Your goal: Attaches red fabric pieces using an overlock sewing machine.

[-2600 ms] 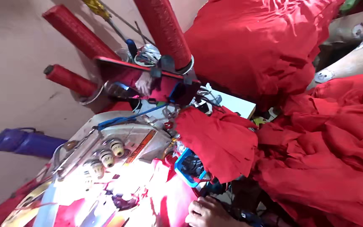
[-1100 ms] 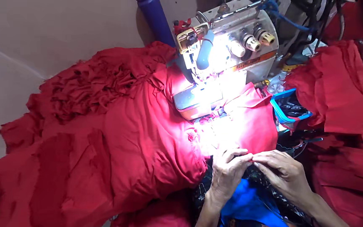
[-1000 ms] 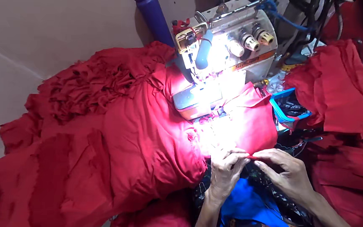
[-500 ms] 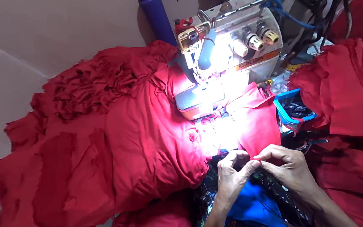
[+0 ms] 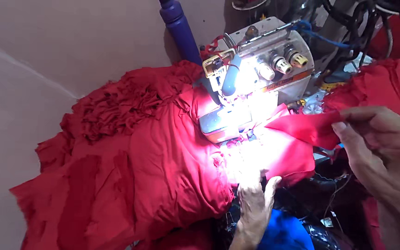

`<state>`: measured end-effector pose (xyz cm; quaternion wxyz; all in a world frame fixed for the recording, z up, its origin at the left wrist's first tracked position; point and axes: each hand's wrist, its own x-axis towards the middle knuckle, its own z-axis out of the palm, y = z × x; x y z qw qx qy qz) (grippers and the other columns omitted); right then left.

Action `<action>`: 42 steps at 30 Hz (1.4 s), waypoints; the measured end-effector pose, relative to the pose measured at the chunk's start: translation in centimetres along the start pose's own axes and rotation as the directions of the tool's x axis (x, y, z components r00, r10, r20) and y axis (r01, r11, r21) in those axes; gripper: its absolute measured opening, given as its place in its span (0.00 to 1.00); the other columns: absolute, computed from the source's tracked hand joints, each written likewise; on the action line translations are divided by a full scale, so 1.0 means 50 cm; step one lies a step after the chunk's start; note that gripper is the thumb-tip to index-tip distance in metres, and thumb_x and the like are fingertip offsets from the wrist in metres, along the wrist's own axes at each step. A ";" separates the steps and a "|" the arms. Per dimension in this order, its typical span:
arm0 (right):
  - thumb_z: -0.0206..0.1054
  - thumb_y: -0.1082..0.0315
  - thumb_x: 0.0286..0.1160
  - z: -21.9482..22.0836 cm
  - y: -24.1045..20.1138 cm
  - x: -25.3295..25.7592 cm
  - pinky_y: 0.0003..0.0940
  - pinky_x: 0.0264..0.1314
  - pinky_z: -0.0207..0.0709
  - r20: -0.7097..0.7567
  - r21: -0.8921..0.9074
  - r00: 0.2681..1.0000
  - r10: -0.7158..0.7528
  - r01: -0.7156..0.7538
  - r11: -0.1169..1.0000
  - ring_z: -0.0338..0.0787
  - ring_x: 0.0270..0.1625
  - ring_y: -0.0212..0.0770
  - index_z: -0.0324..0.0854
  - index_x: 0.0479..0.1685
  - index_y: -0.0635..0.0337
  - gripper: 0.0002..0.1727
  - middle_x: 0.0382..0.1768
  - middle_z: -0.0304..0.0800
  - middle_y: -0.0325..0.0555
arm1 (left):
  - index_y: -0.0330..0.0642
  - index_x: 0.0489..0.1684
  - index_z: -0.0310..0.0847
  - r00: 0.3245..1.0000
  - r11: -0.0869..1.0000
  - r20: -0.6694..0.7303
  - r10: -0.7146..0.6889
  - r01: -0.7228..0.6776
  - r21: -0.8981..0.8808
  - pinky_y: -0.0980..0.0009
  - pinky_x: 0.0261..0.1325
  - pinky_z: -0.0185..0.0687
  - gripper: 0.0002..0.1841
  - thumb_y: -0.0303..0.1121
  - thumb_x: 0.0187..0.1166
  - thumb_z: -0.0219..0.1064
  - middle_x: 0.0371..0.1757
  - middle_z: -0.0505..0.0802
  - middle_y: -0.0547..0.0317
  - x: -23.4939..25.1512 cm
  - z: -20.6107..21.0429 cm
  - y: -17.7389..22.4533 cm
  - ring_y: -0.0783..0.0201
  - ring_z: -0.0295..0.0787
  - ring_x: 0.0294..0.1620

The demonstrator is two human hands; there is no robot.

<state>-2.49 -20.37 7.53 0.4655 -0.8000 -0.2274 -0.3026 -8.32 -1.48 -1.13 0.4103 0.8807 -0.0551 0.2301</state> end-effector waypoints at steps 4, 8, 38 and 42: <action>0.61 0.70 0.81 -0.007 -0.012 -0.045 0.19 0.48 0.81 0.026 -0.014 0.998 -0.054 0.054 0.998 0.87 0.37 0.25 0.86 0.45 0.74 0.13 0.35 0.91 0.50 | 0.27 0.50 0.83 0.795 0.679 0.541 -0.275 0.558 -0.476 0.76 0.43 0.86 0.24 0.37 0.94 0.41 0.36 0.93 0.59 0.125 -0.021 0.049 0.75 0.89 0.35; 0.59 0.66 0.87 -0.016 0.013 -0.080 0.12 0.52 0.76 0.085 0.068 0.994 -0.063 0.057 0.996 0.85 0.41 0.19 0.86 0.45 0.70 0.15 0.36 0.91 0.47 | 0.38 0.58 0.82 0.769 0.663 0.530 -0.357 0.608 -0.436 0.78 0.32 0.78 0.15 0.41 0.92 0.56 0.30 0.84 0.63 0.223 0.057 0.000 0.76 0.78 0.26; 0.69 0.63 0.75 0.161 -0.070 -0.091 0.06 0.31 0.72 0.320 0.507 0.940 0.120 -0.277 0.816 0.79 0.27 0.09 0.84 0.39 0.57 0.07 0.25 0.86 0.22 | 0.39 0.44 0.91 0.971 0.608 0.025 -0.237 0.168 -0.776 0.80 0.51 0.88 0.11 0.17 0.78 0.62 0.40 0.97 0.73 0.009 -0.125 0.009 0.82 0.92 0.43; 0.68 0.63 0.76 0.187 -0.079 -0.095 0.07 0.28 0.71 0.337 0.488 0.929 0.155 -0.313 0.815 0.77 0.25 0.09 0.83 0.40 0.56 0.07 0.23 0.85 0.21 | 0.34 0.46 0.89 0.976 0.661 0.014 -0.216 0.156 -0.734 0.81 0.55 0.86 0.11 0.16 0.79 0.60 0.43 0.96 0.72 0.000 -0.142 -0.001 0.83 0.91 0.45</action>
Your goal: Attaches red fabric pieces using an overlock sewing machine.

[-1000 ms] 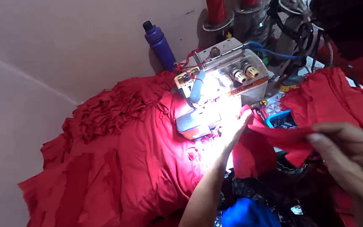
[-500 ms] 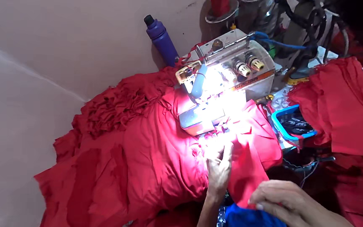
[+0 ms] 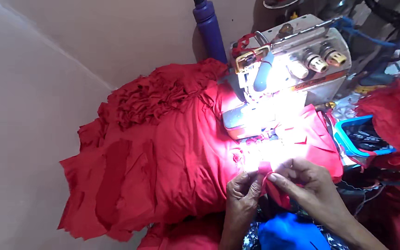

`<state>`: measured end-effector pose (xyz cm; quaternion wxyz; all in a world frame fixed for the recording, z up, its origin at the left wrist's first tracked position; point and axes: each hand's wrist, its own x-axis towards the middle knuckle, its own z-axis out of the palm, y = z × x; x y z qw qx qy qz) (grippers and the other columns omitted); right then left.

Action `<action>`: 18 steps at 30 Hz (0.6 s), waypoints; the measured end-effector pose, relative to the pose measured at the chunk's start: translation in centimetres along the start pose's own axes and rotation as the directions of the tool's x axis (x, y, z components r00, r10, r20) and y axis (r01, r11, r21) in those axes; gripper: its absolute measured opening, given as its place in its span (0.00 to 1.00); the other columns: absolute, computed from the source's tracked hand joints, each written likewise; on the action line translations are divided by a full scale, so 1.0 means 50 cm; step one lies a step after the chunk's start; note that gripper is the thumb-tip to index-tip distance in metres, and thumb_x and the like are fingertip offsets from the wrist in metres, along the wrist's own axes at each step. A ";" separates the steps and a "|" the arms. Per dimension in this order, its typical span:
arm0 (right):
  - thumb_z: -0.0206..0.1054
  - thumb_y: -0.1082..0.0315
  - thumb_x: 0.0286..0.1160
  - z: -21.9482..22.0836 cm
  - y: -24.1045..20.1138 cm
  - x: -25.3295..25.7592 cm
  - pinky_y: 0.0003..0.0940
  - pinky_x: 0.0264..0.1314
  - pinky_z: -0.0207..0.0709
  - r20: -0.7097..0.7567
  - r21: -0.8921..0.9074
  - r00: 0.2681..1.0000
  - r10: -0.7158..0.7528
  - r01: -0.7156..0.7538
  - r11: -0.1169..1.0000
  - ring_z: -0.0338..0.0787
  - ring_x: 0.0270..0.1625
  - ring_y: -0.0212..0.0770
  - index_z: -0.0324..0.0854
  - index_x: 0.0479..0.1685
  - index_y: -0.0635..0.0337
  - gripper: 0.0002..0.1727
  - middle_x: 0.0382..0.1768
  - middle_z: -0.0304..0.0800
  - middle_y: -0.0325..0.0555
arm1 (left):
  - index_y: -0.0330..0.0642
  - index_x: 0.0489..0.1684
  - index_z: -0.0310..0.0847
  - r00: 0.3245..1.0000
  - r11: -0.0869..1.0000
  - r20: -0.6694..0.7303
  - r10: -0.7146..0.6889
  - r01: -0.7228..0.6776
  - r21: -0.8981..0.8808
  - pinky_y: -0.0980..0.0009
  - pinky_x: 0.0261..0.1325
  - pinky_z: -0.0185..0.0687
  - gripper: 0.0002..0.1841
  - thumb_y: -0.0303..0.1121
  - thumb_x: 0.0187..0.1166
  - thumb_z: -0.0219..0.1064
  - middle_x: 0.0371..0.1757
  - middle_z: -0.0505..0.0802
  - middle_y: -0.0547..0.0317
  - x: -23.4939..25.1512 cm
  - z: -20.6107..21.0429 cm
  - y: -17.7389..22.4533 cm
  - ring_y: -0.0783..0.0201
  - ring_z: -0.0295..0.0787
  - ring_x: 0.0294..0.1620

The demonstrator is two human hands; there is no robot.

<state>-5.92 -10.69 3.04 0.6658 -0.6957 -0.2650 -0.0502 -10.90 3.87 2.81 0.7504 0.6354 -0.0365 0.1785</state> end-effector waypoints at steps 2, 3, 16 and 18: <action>0.68 0.62 0.76 0.012 0.005 0.003 0.07 0.26 0.69 0.002 -0.012 1.000 -0.003 0.003 1.000 0.75 0.23 0.10 0.83 0.39 0.57 0.07 0.22 0.83 0.21 | 0.34 0.44 0.89 1.000 0.999 -0.007 -0.002 0.002 0.039 0.83 0.53 0.85 0.10 0.18 0.80 0.59 0.40 0.95 0.74 -0.004 -0.007 0.005 0.85 0.89 0.44; 0.68 0.62 0.76 0.017 0.005 0.005 0.07 0.26 0.68 0.001 -0.021 1.000 -0.004 0.004 1.000 0.74 0.23 0.10 0.82 0.38 0.56 0.07 0.21 0.82 0.21 | 0.35 0.42 0.89 1.000 0.998 -0.005 0.005 -0.005 0.064 0.84 0.51 0.85 0.10 0.21 0.82 0.59 0.39 0.94 0.74 -0.005 -0.011 0.008 0.85 0.89 0.43; 0.63 0.74 0.74 0.039 -0.030 0.011 0.05 0.33 0.71 0.423 0.260 0.906 -0.034 -0.086 0.962 0.77 0.30 0.08 0.81 0.52 0.63 0.10 0.29 0.86 0.23 | 0.32 0.41 0.90 0.904 0.757 0.335 0.266 -0.411 0.508 0.90 0.51 0.80 0.12 0.33 0.83 0.66 0.37 0.92 0.62 0.027 -0.115 0.144 0.85 0.85 0.43; 0.63 0.73 0.75 0.044 -0.032 0.007 0.06 0.35 0.72 0.415 0.235 0.908 -0.057 -0.046 0.971 0.79 0.31 0.09 0.82 0.47 0.64 0.07 0.28 0.86 0.26 | 0.32 0.41 0.89 0.894 0.748 0.338 0.294 -0.435 0.501 0.90 0.50 0.79 0.12 0.34 0.84 0.65 0.38 0.92 0.62 0.031 -0.125 0.162 0.85 0.84 0.43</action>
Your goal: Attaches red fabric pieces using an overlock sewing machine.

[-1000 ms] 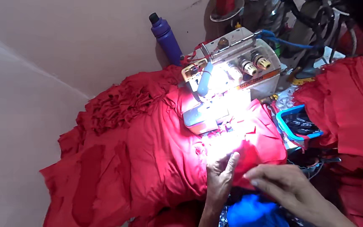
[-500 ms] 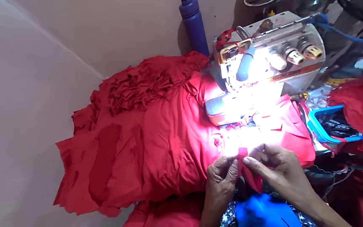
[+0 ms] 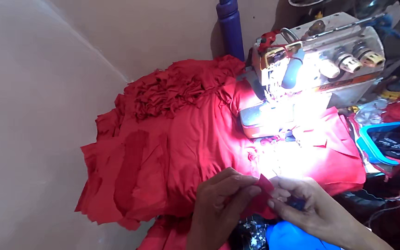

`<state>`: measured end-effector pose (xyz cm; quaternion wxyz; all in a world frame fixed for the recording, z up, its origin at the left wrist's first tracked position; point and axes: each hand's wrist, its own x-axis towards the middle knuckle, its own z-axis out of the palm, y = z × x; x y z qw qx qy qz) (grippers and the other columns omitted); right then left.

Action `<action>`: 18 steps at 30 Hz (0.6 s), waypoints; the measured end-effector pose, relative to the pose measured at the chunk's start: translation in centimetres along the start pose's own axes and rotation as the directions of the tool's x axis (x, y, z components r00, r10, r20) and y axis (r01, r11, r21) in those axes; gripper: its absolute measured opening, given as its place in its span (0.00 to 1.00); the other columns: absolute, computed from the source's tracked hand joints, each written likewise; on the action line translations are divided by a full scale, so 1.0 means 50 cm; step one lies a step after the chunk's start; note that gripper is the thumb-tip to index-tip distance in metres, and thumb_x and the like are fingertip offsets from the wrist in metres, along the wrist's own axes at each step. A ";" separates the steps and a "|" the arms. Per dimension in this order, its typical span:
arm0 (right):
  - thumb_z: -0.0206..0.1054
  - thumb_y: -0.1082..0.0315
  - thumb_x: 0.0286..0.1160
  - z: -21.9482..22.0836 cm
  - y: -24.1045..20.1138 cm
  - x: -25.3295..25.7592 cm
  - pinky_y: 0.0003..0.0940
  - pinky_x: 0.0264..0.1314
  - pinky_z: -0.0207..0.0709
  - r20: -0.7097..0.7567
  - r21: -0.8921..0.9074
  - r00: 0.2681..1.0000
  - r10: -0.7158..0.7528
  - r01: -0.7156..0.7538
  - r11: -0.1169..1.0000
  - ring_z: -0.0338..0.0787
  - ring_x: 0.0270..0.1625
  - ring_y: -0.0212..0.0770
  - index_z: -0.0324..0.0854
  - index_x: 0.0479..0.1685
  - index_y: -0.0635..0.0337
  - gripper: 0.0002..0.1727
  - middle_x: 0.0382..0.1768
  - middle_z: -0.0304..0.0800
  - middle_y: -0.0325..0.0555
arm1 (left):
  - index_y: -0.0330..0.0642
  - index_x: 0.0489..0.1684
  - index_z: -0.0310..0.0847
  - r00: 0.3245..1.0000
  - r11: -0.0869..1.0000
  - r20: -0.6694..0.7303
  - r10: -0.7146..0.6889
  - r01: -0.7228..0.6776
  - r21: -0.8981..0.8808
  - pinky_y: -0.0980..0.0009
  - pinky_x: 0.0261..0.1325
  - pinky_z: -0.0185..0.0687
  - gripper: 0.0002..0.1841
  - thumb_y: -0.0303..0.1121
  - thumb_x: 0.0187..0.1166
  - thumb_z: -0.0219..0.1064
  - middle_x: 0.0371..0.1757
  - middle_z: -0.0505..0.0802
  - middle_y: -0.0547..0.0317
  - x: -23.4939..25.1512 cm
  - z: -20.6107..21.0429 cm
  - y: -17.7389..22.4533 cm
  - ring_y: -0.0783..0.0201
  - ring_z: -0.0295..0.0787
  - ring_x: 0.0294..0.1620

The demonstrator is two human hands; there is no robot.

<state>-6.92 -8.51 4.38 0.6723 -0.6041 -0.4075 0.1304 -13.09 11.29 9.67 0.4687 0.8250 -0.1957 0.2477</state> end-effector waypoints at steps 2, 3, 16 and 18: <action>0.64 0.71 0.75 0.005 0.004 -0.001 0.06 0.36 0.75 -0.022 -0.061 0.999 -0.033 0.032 0.998 0.81 0.32 0.10 0.83 0.43 0.64 0.07 0.29 0.89 0.29 | 0.32 0.41 0.89 1.000 1.000 -0.021 0.006 -0.006 0.006 0.91 0.48 0.79 0.12 0.34 0.85 0.65 0.38 0.91 0.64 0.005 -0.011 0.003 0.86 0.84 0.42; 0.64 0.70 0.75 0.006 0.006 -0.001 0.05 0.36 0.74 -0.036 -0.088 0.998 -0.047 0.043 0.995 0.80 0.31 0.09 0.84 0.41 0.64 0.07 0.28 0.88 0.29 | 0.32 0.42 0.89 0.999 1.000 -0.038 0.009 -0.009 0.014 0.91 0.48 0.80 0.12 0.34 0.85 0.65 0.38 0.91 0.64 0.008 -0.014 0.002 0.86 0.84 0.42; 0.66 0.69 0.74 -0.044 0.063 0.093 0.15 0.41 0.83 -0.502 -0.191 0.865 -0.005 -0.105 0.976 0.89 0.36 0.18 0.86 0.41 0.67 0.09 0.34 0.92 0.37 | 0.27 0.38 0.90 0.975 0.987 -0.179 -0.134 0.148 0.069 0.81 0.47 0.82 0.06 0.18 0.67 0.76 0.38 0.93 0.55 0.210 0.064 -0.110 0.77 0.87 0.38; 0.67 0.68 0.77 -0.061 0.094 0.112 0.15 0.37 0.80 -0.580 -0.198 0.811 0.075 -0.230 0.953 0.84 0.30 0.16 0.85 0.41 0.63 0.07 0.27 0.87 0.29 | 0.34 0.43 0.90 0.977 0.982 -0.188 -0.102 0.129 0.140 0.73 0.48 0.88 0.08 0.22 0.69 0.77 0.41 0.95 0.53 0.232 0.102 -0.198 0.69 0.92 0.40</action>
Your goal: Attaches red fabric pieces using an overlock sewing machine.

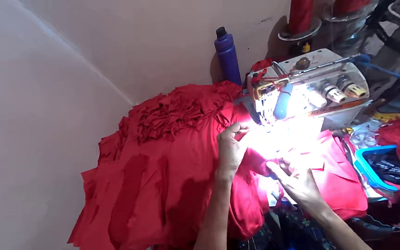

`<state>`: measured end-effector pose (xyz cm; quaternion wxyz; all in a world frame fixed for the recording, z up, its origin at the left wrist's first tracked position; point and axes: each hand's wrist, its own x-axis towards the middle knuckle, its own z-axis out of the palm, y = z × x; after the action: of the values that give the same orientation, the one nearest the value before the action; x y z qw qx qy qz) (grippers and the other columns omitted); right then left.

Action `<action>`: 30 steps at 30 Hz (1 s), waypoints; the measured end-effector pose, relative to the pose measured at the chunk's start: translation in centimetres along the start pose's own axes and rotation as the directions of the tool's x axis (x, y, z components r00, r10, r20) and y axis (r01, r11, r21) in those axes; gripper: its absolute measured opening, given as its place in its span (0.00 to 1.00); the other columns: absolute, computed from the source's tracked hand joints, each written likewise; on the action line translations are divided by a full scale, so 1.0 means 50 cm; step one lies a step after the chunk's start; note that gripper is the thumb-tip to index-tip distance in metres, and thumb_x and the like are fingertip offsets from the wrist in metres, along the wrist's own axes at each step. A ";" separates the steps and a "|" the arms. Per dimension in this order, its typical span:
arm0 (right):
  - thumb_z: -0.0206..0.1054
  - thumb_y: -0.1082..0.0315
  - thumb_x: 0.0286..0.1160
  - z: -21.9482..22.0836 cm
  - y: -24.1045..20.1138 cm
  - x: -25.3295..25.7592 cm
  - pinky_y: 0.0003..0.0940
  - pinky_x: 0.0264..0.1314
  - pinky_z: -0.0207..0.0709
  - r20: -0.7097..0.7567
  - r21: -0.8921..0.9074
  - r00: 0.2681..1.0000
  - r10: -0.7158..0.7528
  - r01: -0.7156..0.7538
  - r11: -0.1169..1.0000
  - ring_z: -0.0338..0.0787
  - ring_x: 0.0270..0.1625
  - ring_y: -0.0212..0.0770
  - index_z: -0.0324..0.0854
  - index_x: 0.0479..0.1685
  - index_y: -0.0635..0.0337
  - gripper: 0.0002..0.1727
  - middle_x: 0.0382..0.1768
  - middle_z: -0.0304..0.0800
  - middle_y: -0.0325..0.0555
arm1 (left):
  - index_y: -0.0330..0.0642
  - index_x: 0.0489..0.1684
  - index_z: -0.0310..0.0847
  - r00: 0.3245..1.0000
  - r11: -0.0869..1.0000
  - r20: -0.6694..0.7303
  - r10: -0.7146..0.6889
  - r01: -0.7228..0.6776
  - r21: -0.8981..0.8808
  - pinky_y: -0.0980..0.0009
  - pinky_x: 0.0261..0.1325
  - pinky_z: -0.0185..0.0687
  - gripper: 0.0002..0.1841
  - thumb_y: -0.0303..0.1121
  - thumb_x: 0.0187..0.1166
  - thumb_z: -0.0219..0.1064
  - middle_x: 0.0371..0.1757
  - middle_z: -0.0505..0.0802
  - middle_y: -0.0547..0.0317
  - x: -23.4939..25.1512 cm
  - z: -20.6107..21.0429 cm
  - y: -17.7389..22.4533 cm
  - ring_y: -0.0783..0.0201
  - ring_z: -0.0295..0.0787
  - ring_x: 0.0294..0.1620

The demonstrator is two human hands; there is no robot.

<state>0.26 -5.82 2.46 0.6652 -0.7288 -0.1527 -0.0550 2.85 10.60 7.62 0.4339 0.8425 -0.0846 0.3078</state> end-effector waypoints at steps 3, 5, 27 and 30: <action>0.68 0.63 0.77 -0.002 0.038 0.019 0.34 0.47 0.82 -0.043 -0.178 0.999 0.004 -0.011 0.984 0.88 0.36 0.34 0.90 0.42 0.70 0.15 0.33 0.91 0.48 | 0.36 0.47 0.89 1.000 0.970 0.005 -0.020 0.019 0.242 0.54 0.46 0.84 0.08 0.25 0.73 0.73 0.40 0.93 0.48 0.008 0.057 -0.045 0.54 0.90 0.40; 0.66 0.60 0.79 -0.005 0.043 0.011 0.32 0.42 0.87 -0.031 -0.188 0.999 0.020 -0.026 0.982 0.91 0.33 0.33 0.88 0.47 0.69 0.17 0.31 0.91 0.46 | 0.36 0.47 0.88 0.999 0.919 -0.035 -0.017 0.030 0.393 0.47 0.53 0.78 0.10 0.27 0.70 0.76 0.44 0.91 0.45 0.004 0.071 -0.030 0.48 0.88 0.48; 0.67 0.71 0.73 -0.019 0.060 0.022 0.14 0.43 0.85 -0.208 -0.139 0.960 -0.185 0.158 0.978 0.91 0.36 0.20 0.90 0.49 0.71 0.13 0.38 0.95 0.46 | 0.39 0.50 0.93 0.993 0.851 -0.050 -0.108 0.118 0.511 0.51 0.63 0.81 0.12 0.32 0.74 0.70 0.49 0.96 0.48 -0.052 0.126 0.027 0.50 0.92 0.56; 0.65 0.65 0.77 -0.021 0.057 0.048 0.27 0.36 0.83 -0.186 -0.337 0.957 -0.221 0.149 0.930 0.90 0.29 0.29 0.94 0.45 0.64 0.14 0.29 0.93 0.46 | 0.37 0.66 0.85 0.961 0.850 0.110 -0.256 0.169 0.498 0.45 0.67 0.77 0.22 0.39 0.76 0.72 0.61 0.92 0.42 -0.006 0.098 0.021 0.45 0.87 0.64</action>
<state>3.50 -6.71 0.53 0.5430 -0.7984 -0.1354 -0.2223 4.34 6.09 6.04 0.2319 0.9515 0.0519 0.1953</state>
